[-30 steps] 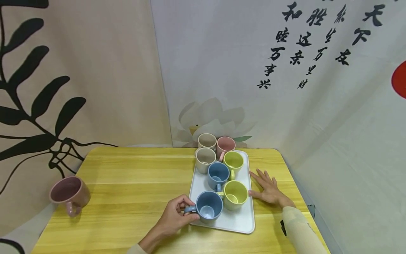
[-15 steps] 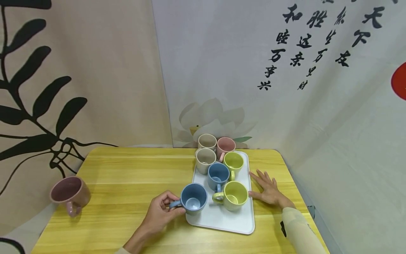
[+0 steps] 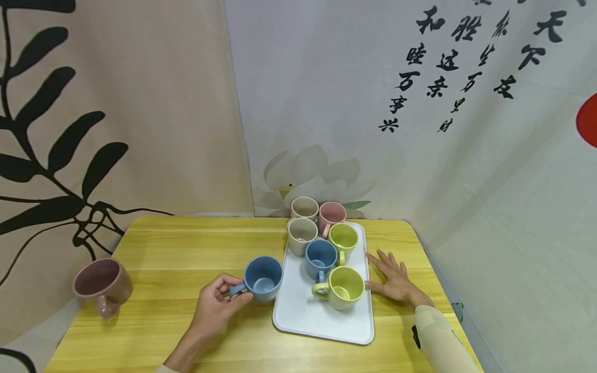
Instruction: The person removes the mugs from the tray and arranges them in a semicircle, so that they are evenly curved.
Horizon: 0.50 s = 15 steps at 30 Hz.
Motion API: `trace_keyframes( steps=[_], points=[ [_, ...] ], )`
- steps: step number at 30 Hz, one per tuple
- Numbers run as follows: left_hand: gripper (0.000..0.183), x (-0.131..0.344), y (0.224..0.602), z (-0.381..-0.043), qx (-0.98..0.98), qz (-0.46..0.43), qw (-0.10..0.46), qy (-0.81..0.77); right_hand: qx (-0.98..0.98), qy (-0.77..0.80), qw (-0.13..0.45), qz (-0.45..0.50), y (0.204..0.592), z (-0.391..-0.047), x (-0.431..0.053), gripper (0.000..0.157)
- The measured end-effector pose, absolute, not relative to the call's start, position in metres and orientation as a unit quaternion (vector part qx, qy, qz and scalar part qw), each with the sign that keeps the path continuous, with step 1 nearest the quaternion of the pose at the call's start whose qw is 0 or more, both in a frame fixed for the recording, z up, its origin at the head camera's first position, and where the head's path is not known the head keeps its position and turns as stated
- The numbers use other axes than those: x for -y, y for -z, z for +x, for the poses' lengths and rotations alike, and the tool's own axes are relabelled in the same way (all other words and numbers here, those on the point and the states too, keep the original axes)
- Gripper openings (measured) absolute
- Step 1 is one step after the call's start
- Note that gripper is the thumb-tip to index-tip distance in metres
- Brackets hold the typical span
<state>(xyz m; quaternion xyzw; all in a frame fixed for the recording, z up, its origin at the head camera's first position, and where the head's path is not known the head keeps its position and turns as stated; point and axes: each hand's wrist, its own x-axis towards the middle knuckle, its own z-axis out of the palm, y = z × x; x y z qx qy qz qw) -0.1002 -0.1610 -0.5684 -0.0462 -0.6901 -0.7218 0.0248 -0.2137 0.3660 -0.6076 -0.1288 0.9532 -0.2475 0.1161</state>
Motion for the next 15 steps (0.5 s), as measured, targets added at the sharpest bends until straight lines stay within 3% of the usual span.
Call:
trace_keyframes(
  steps=[15],
  points=[
    [0.027,0.182,0.567,-0.105,0.679,0.010,0.096,0.727,-0.954,0.245,0.115,-0.130,0.608,-0.213,-0.366,0.094]
  ],
)
